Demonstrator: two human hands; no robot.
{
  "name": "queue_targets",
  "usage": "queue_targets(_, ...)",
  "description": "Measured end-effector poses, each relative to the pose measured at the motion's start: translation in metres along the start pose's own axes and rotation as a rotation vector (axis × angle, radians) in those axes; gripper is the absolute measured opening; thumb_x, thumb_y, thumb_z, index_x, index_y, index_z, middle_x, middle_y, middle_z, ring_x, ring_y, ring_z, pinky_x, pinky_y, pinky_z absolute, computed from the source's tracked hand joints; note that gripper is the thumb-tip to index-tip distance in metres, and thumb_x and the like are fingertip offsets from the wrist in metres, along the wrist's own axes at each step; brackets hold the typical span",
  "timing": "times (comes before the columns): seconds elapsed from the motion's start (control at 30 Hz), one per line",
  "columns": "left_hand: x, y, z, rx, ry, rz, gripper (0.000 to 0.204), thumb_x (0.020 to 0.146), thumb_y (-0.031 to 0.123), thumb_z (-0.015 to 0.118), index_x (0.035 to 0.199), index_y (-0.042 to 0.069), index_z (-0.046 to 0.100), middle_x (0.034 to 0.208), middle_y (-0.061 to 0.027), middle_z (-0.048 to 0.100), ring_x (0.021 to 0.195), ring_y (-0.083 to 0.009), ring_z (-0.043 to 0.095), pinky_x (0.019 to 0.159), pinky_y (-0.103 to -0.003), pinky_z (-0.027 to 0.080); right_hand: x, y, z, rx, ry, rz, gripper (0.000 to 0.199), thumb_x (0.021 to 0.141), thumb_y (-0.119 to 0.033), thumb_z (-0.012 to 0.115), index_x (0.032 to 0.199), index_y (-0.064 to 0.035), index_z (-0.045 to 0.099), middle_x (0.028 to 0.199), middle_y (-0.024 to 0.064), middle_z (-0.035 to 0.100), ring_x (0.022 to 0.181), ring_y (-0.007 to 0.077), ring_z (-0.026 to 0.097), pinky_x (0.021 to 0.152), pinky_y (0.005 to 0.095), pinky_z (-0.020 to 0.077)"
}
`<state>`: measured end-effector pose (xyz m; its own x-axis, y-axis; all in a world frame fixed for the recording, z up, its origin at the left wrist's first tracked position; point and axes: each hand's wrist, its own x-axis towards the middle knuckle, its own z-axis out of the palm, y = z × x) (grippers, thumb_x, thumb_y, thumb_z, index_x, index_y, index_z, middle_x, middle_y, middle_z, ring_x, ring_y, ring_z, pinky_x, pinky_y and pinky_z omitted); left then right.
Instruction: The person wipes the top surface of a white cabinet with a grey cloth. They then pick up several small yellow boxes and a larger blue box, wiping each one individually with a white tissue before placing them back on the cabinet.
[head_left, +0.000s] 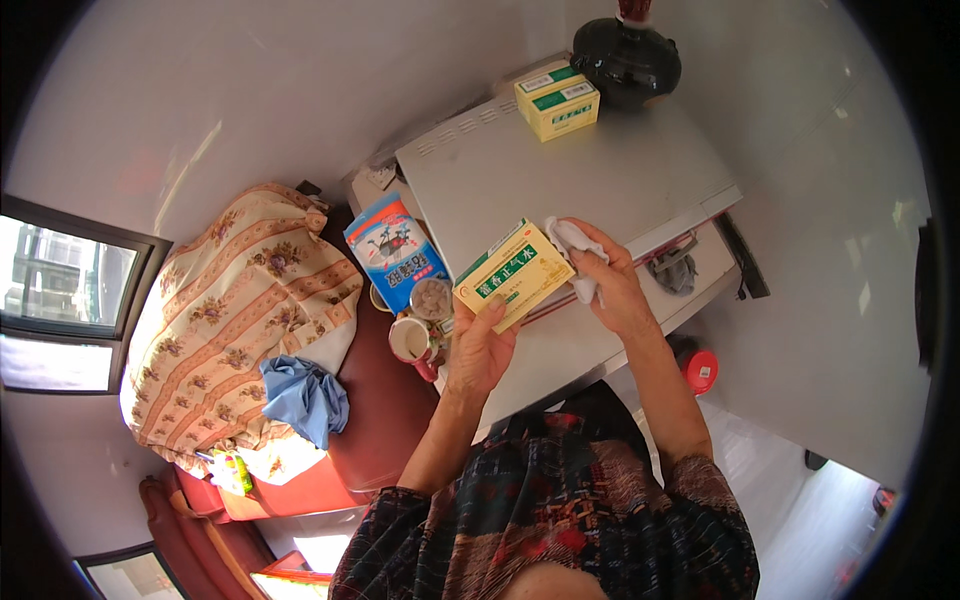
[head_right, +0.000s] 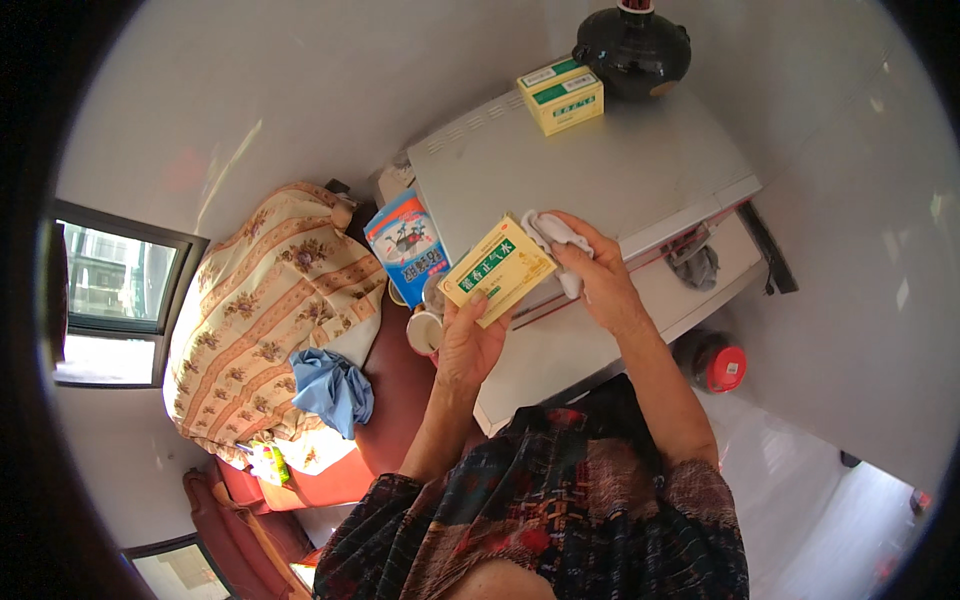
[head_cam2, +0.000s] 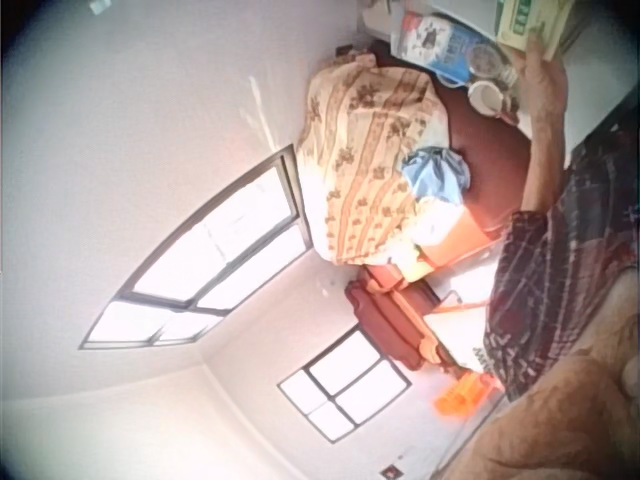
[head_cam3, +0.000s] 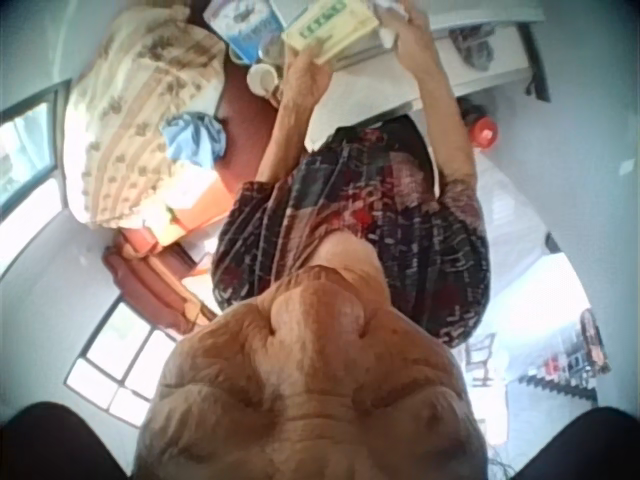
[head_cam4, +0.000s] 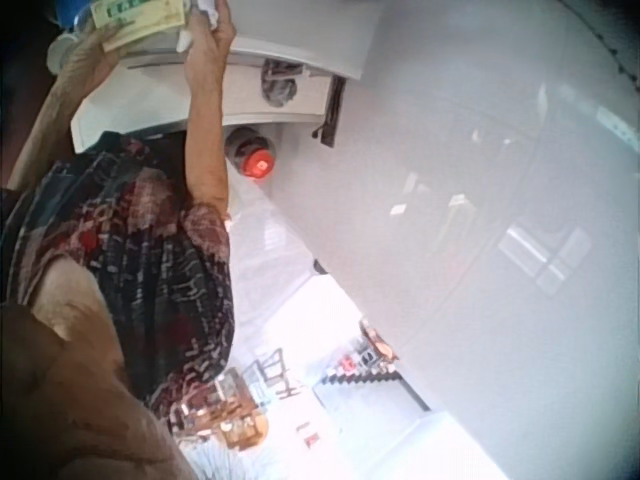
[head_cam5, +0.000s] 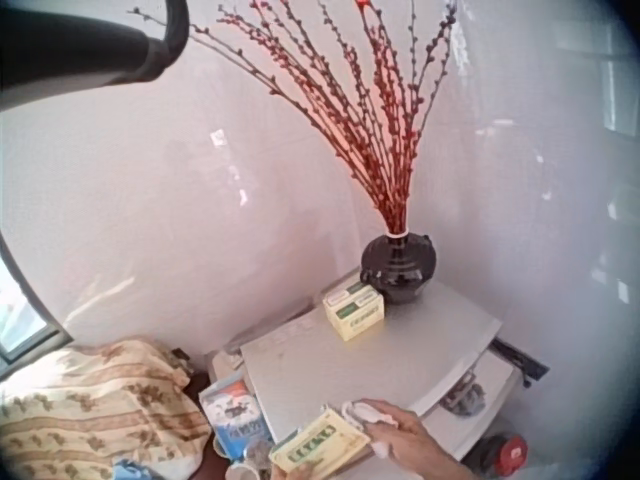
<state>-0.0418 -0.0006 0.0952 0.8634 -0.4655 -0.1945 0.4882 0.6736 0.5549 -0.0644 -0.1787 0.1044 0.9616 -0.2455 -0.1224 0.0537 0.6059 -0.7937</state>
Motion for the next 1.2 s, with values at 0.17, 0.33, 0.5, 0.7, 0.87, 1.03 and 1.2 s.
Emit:
queue_targets(0.17, 0.039, -0.02, 0.015, 0.029, -0.009, 0.033, 0.048, 0.084, -0.001, 0.056, 0.127, 0.011, 0.039, 0.128, -0.0093, 0.049, 0.122, -0.0241, 0.046, 0.105, -0.043, 0.035, 0.011, 0.006, -0.035, -0.177, 0.177, -0.021, 0.037, 0.091, -0.014, 0.054, 0.126, -0.0012, 0.051, 0.1, 0.0011, 0.059, 0.083, 0.0074, 0.053, 0.068, 0.021, 0.0447)
queue_targets(0.33, 0.087, -0.041, 0.031, 0.244, -0.067, 0.136, 0.045, 0.084, -0.005, 0.055, 0.121, 0.007, 0.033, 0.122, -0.0088, 0.047, 0.117, -0.0186, 0.046, 0.103, -0.036, 0.035, 0.019, -0.027, -0.064, -0.42, 0.192, -0.1, 0.037, 0.089, -0.014, 0.056, 0.124, -0.001, 0.052, 0.1, 0.0018, 0.059, 0.085, 0.007, 0.052, 0.073, 0.0217, 0.0443)
queue_targets(0.5, 0.142, -0.061, 0.042, 0.384, -0.154, 0.133, 0.049, 0.081, -0.004, 0.059, 0.121, 0.006, 0.031, 0.12, -0.0093, 0.047, 0.115, -0.0157, 0.045, 0.099, -0.031, 0.038, 0.053, -0.047, -0.09, -0.459, 0.149, -0.077, 0.043, 0.086, -0.009, 0.055, 0.128, -0.0012, 0.049, 0.101, 0.0035, 0.059, 0.085, 0.0072, 0.053, 0.072, 0.0203, 0.0442)
queue_targets(0.7, 0.192, -0.076, 0.049, 0.549, -0.174, 0.25, 0.052, 0.08, -0.004, 0.063, 0.121, 0.007, 0.032, 0.116, -0.0068, 0.045, 0.11, -0.0157, 0.046, 0.098, -0.031, 0.04, 0.085, -0.063, -0.107, -0.21, 0.205, 0.091, 0.049, 0.085, -0.01, 0.056, 0.132, -0.0021, 0.045, 0.097, 0.0034, 0.06, 0.071, 0.0075, 0.056, 0.052, 0.0211, 0.0443)
queue_targets(0.87, 0.215, -0.082, 0.041, 0.691, -0.13, 0.39, 0.05, 0.079, -0.002, 0.066, 0.118, 0.007, 0.036, 0.112, -0.006, 0.045, 0.105, -0.0162, 0.047, 0.095, -0.032, 0.041, 0.109, -0.063, -0.111, -0.176, 0.19, 0.075, 0.053, 0.085, -0.012, 0.058, 0.135, -0.0032, 0.042, 0.097, 0.0025, 0.06, 0.068, 0.0065, 0.055, 0.046, 0.0209, 0.0427)
queue_targets(1.03, 0.223, -0.091, 0.032, 1.06, 0.087, 0.546, 0.046, 0.078, 0.0, 0.068, 0.116, 0.005, 0.043, 0.111, -0.0063, 0.047, 0.099, -0.0153, 0.048, 0.089, -0.033, 0.043, 0.121, -0.062, -0.117, -0.182, 0.165, 0.085, 0.054, 0.086, -0.009, 0.058, 0.137, -0.0053, 0.038, 0.107, 0.0054, 0.059, 0.079, 0.011, 0.061, 0.05, 0.0239, 0.0493)
queue_targets(1.2, 0.231, -0.095, 0.032, 0.863, 0.111, 0.552, 0.045, 0.078, 0.001, 0.068, 0.116, 0.004, 0.044, 0.107, -0.0071, 0.051, 0.096, -0.0149, 0.05, 0.085, -0.031, 0.044, 0.129, -0.062, -0.107, -0.233, 0.183, 0.087, 0.055, 0.086, -0.013, 0.058, 0.138, -0.0057, 0.038, 0.101, 0.0007, 0.058, 0.069, 0.0045, 0.052, 0.046, 0.0187, 0.0397)
